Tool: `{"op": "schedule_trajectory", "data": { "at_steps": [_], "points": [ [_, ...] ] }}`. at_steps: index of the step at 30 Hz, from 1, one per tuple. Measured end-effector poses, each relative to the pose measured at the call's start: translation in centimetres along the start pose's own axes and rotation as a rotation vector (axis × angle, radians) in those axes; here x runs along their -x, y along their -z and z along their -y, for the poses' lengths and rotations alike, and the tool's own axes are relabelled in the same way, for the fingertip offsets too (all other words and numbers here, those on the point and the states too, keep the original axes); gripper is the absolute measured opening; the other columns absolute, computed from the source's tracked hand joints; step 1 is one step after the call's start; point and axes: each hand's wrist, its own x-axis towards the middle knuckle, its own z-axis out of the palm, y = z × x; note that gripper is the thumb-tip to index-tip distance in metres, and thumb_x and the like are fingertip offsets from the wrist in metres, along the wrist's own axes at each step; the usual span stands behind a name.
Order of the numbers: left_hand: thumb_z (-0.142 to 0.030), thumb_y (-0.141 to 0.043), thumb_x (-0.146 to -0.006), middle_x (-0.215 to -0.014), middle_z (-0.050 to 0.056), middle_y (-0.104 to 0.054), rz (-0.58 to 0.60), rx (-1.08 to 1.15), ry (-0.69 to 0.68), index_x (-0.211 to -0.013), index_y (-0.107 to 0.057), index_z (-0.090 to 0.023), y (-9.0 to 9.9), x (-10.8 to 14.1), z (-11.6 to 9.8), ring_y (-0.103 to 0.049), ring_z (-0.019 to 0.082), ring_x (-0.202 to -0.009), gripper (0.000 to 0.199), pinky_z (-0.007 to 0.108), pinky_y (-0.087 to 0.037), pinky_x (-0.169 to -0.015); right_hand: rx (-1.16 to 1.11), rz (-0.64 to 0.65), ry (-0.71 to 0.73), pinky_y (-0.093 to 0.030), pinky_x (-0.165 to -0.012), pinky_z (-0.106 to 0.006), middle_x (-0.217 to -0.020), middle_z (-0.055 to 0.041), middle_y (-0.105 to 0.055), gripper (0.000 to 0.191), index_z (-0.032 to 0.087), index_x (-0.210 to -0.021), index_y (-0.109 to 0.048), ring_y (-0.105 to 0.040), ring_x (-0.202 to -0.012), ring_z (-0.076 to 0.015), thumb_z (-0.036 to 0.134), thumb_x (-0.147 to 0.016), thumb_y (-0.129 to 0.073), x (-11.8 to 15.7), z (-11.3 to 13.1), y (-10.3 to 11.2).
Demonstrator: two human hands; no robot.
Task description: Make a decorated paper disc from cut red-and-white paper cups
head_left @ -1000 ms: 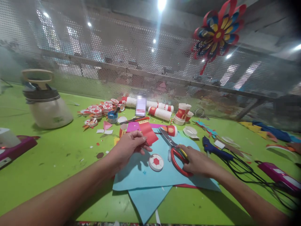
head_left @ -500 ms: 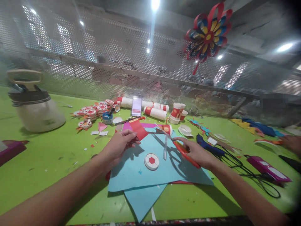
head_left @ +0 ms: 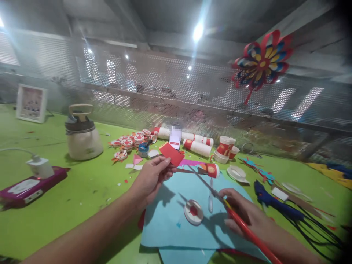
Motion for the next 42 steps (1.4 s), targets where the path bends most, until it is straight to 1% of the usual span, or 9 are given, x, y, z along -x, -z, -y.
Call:
{"op": "schedule_trajectory", "data": {
  "at_steps": [4, 8, 12, 21, 25, 30, 36, 40, 42],
  "points": [
    [-0.025, -0.072, -0.075, -0.064, 0.003, -0.067, 0.063, -0.011, 0.050, -0.070, -0.057, -0.013, -0.2, 0.3, 0.2, -0.059, 0.008, -0.058, 0.020, 0.016, -0.045, -0.055, 0.019, 0.032, 0.064, -0.041, -0.061, -0.026, -0.074, 0.0029, -0.042, 0.035, 0.028, -0.104, -0.047, -0.041, -0.066, -0.0164, 0.056, -0.084, -0.053, -0.4, 0.4, -0.4],
    [-0.023, -0.073, -0.074, -0.066, 0.004, -0.068, 0.103, -0.039, 0.094, -0.071, -0.060, -0.011, -0.3, 0.5, 0.4, -0.061, 0.009, -0.058, 0.018, 0.017, -0.044, -0.052, 0.002, -0.016, 0.121, -0.041, -0.058, -0.025, -0.073, 0.0006, -0.048, 0.045, 0.026, -0.101, -0.054, -0.044, -0.063, -0.0161, 0.066, -0.081, -0.050, -0.6, 0.7, -0.9],
    [-0.021, -0.067, -0.079, -0.070, 0.005, -0.068, 0.100, -0.094, 0.101, -0.074, -0.061, -0.011, -0.5, 0.7, 0.4, -0.062, 0.010, -0.059, 0.014, 0.018, -0.044, -0.053, -0.027, 0.033, 0.194, -0.043, -0.059, -0.025, -0.078, -0.0015, -0.054, 0.047, 0.023, -0.103, -0.056, -0.047, -0.066, -0.0157, 0.065, -0.083, -0.047, -0.9, 0.4, -1.1],
    [-0.017, -0.057, -0.086, -0.066, 0.006, -0.067, 0.086, -0.149, 0.132, -0.071, -0.061, -0.010, -0.8, 0.7, 0.3, -0.061, 0.009, -0.057, 0.016, 0.018, -0.044, -0.053, -0.115, -0.002, 0.157, -0.043, -0.060, -0.026, -0.092, -0.0051, -0.059, 0.050, 0.024, -0.108, -0.054, -0.052, -0.074, -0.0184, 0.067, -0.084, -0.044, -1.3, -1.5, -2.6],
    [-0.015, -0.057, -0.083, -0.067, 0.006, -0.067, 0.086, -0.146, 0.138, -0.071, -0.061, -0.010, -0.7, 0.7, 0.4, -0.063, 0.011, -0.059, 0.013, 0.020, -0.045, -0.054, -0.125, -0.011, 0.154, -0.041, -0.055, -0.025, -0.088, -0.0042, -0.057, 0.049, 0.025, -0.106, -0.053, -0.049, -0.070, -0.0171, 0.068, -0.084, -0.043, -1.3, -1.5, -2.9],
    [-0.020, -0.063, -0.076, -0.073, 0.007, -0.067, 0.106, -0.194, 0.141, -0.072, -0.060, -0.012, -0.6, 0.9, 0.2, -0.063, 0.013, -0.063, 0.010, 0.021, -0.044, -0.055, -0.184, -0.040, 0.160, -0.039, -0.052, -0.023, -0.079, -0.0012, -0.051, 0.048, 0.025, -0.101, -0.054, -0.043, -0.064, -0.0146, 0.067, -0.079, -0.052, -1.2, -1.9, -3.3],
    [-0.019, -0.058, -0.068, -0.070, 0.007, -0.065, 0.074, -0.204, 0.071, -0.073, -0.061, -0.011, -0.2, 0.6, -0.5, -0.062, 0.016, -0.064, 0.009, 0.025, -0.045, -0.057, -0.199, 0.007, 0.105, -0.032, -0.041, -0.019, -0.062, 0.0057, -0.041, 0.034, 0.026, -0.099, -0.055, -0.030, -0.047, -0.0090, 0.053, -0.080, -0.059, -1.0, -2.0, -2.5],
    [-0.022, -0.059, -0.074, -0.073, 0.008, -0.066, 0.094, -0.195, 0.051, -0.074, -0.064, -0.011, -0.1, 0.4, -0.4, -0.059, 0.015, -0.066, 0.012, 0.024, -0.043, -0.057, -0.046, -0.063, 0.176, -0.044, -0.052, -0.022, -0.066, 0.0025, -0.056, 0.028, 0.026, -0.100, -0.060, -0.047, -0.052, -0.0124, 0.040, -0.075, -0.065, -0.7, -1.4, -2.0],
    [-0.028, -0.062, -0.078, -0.074, 0.007, -0.065, 0.074, -0.200, 0.060, -0.075, -0.065, -0.011, -0.1, 0.4, -0.1, -0.057, 0.013, -0.066, 0.017, 0.022, -0.042, -0.057, 0.029, -0.122, 0.161, -0.046, -0.055, -0.023, -0.066, 0.0027, -0.060, 0.029, 0.026, -0.100, -0.062, -0.052, -0.055, -0.0140, 0.033, -0.073, -0.066, -0.6, -1.1, -2.2]
  ]
}}
